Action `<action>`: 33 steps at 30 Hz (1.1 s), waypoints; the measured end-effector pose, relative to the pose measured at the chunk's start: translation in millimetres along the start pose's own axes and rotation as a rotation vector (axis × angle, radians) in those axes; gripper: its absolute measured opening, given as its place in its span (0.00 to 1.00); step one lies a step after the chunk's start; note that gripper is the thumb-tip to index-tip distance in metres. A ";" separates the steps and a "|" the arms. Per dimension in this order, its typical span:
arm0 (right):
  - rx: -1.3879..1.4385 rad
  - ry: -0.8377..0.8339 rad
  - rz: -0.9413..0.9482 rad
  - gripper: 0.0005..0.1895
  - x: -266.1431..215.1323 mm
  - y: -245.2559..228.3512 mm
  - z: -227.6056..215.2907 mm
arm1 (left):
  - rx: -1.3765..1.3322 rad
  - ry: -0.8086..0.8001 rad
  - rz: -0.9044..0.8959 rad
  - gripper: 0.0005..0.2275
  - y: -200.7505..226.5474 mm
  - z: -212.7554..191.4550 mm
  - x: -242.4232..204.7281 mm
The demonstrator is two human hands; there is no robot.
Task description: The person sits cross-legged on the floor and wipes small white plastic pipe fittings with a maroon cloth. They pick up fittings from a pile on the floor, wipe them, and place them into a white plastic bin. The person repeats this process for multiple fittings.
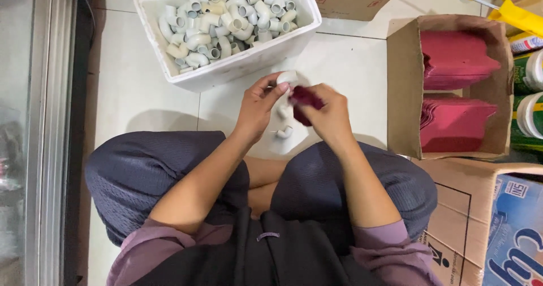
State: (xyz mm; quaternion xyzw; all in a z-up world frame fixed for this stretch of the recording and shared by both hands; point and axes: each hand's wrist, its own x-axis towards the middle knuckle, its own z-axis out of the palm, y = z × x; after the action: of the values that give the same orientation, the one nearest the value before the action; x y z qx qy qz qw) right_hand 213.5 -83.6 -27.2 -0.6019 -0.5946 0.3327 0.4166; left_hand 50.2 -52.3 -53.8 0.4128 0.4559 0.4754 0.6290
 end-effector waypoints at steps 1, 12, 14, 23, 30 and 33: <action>0.001 0.001 0.001 0.09 3.0 2.3 -2.9 | 0.001 -0.001 -0.001 0.16 2.1 -4.0 -0.6; 0.247 -0.012 0.176 0.15 17.7 2.0 -13.1 | 0.124 -0.137 0.143 0.14 8.9 -0.5 -3.8; 0.291 0.028 0.297 0.15 9.7 -47.8 -23.1 | -0.009 -0.074 0.087 0.10 -3.1 -8.9 12.9; 0.533 0.153 0.568 0.13 25.1 4.9 -20.5 | 0.246 0.512 0.231 0.15 54.6 -58.5 30.8; 0.689 0.335 0.472 0.19 28.3 36.4 -24.1 | 0.994 0.048 0.042 0.15 -39.4 -17.7 20.7; 0.840 0.445 0.496 0.17 30.3 41.4 -25.7 | 1.438 -0.292 -0.002 0.12 -99.4 3.9 21.2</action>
State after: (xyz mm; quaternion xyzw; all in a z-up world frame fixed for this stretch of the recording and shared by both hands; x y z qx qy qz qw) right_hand 256.8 -54.1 -50.3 -0.5618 -0.1475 0.4946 0.6465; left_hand 78.8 -52.6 -151.4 0.7824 0.5672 -0.0014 0.2573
